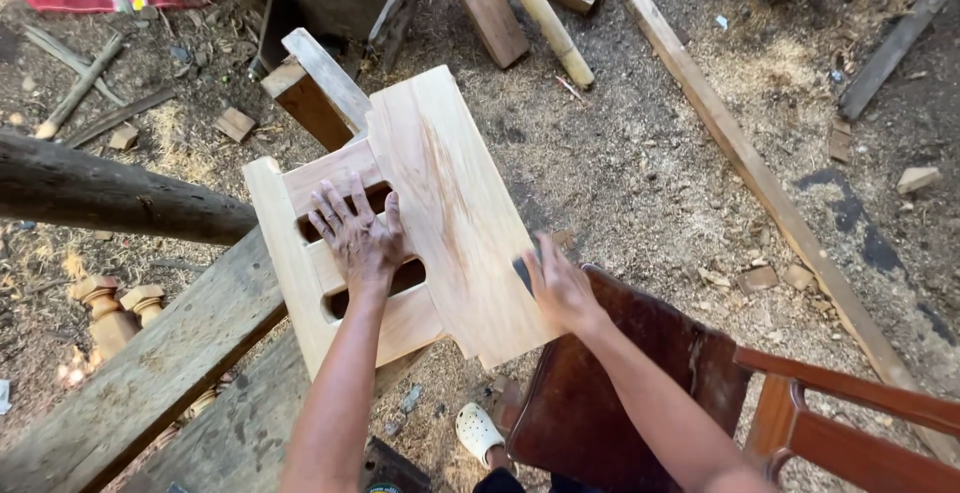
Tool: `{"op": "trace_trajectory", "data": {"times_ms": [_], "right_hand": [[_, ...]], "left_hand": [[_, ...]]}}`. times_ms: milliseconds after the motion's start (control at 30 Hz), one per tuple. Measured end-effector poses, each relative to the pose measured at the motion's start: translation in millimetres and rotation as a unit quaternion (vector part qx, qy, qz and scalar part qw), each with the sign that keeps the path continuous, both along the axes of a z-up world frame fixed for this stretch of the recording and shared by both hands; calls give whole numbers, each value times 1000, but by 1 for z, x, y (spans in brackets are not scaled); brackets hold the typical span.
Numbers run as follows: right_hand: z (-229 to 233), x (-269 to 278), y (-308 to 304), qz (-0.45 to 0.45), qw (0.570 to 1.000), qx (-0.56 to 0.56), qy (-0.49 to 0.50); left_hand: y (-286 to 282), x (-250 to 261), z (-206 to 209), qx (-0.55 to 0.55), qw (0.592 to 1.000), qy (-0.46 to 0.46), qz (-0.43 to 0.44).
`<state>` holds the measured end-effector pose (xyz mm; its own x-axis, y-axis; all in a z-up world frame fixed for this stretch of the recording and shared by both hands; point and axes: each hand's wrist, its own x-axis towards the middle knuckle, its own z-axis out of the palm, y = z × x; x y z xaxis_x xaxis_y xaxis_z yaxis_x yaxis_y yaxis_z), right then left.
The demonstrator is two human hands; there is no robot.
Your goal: The person sands a wooden piece with cutouts using a sanding block. They work on the top surface and edges, then flip the piece to sand the underside and edges before placing it on a stack.
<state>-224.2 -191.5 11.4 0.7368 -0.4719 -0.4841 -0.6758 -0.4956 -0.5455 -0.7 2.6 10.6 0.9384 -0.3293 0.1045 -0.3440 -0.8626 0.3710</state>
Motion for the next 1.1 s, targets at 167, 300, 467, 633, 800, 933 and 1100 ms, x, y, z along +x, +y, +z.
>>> {"op": "trace_trajectory", "data": {"times_ms": [167,300,467,633,800,933,1100], "right_hand": [[3,139,-37,-9,999,22,-26],[26,127,-28,-16,999,27,-20],[1,4,-3,-23,997,41,-58],[19,69,-16,-34,994,99,5],[-133,185,-92,92,982,37,-158],[-63,83,-51,47,968,192,-154],[-54,1,-28,37,951,227,-207]], "left_hand": [[2,1,-4,10,1000,-12,-2],[1,0,-1,5,1000,1,-13],[1,-3,-5,7,1000,-3,-13],[2,3,-13,7,999,-33,-15],[2,-3,-3,8,1000,-3,-8],[3,-1,-5,2,1000,-13,-28],[2,4,-16,30,999,-33,-9]]}}
